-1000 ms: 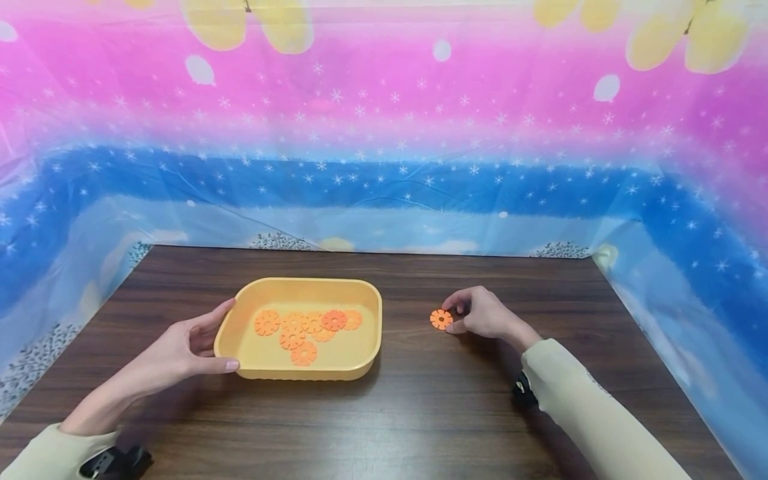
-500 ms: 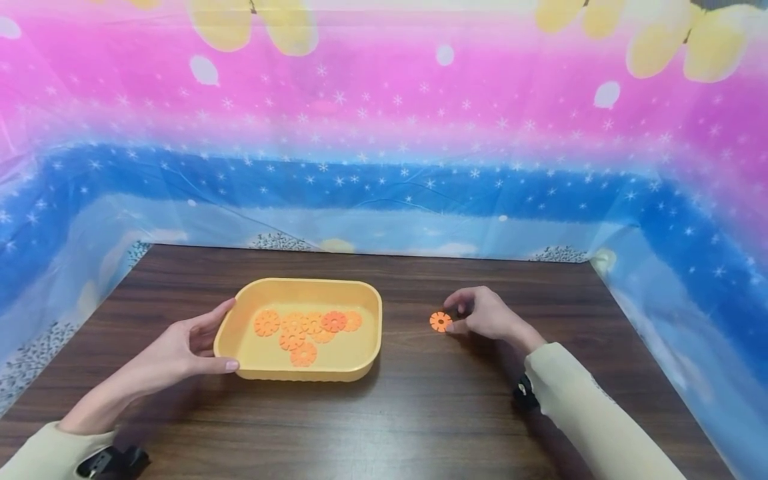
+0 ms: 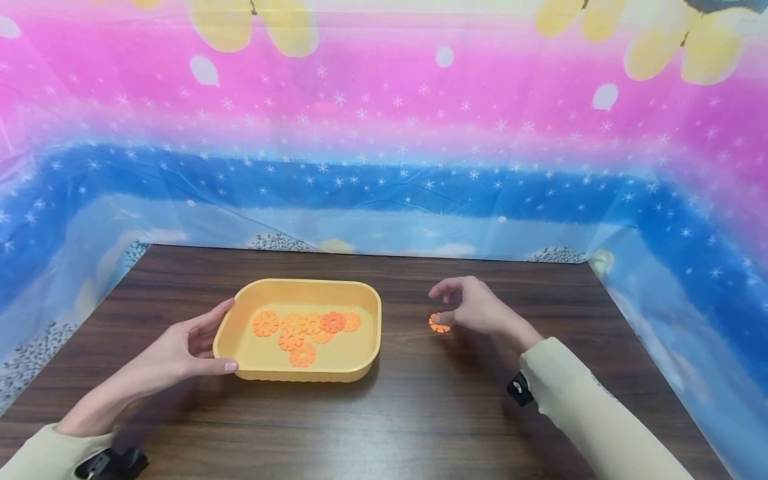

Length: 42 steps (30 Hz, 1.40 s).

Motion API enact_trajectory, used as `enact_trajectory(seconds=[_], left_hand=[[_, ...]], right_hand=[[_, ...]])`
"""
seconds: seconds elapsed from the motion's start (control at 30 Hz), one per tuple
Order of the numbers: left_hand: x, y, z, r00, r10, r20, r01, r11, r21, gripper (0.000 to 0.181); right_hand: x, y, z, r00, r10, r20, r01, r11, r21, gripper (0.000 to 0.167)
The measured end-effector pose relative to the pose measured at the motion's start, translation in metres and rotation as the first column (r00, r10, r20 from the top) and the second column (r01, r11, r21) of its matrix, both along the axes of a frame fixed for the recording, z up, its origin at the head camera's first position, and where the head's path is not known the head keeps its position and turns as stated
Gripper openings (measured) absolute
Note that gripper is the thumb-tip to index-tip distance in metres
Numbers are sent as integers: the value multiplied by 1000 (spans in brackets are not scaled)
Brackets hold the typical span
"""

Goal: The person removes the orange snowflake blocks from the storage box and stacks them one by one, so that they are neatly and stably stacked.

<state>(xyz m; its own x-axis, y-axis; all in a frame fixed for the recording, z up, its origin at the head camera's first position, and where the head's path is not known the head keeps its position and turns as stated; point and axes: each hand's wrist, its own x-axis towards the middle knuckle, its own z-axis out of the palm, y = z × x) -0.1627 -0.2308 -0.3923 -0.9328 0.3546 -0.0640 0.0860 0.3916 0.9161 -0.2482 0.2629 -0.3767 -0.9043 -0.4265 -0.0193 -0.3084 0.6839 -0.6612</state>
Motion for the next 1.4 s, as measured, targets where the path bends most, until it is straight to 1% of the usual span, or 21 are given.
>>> enact_trajectory(seconds=[0.1,0.3,0.53,0.73,0.97,1.2,1.4], left_hand=[[0,0,0,1000,0,-4,0,1000,-8,109],[0,0,-1,1000,0,10,0,1000,0,109],[-1,0,1,1000,1,13,-1,1000,-6,108],[-2,0,1,1000,13,10,-12,999,-46,109],[-1,1,0,1000,7,6,-7,1000,-28,108],[-1,2,1,1000,-1,2,1,1000,-21,108],[-1,1,1,1000,-7,3,7,1000,-10,108]], right_hand=[[0,-7,4,1000,9,-11,-9,1000,4,36],[1,-22,13,998,33,-48,-33,999,9,35],[0,-37,22,998,39,-54,-38,999,7,35],[2,-53,30,993,92,-74,-92,996,-7,35],[1,-74,33,983,146,-110,-148,989,-13,36],[2,-97,36,977,198,-86,-201,979,-36,36],[2,-114,35,970,232,-74,-235,972,-30,37]])
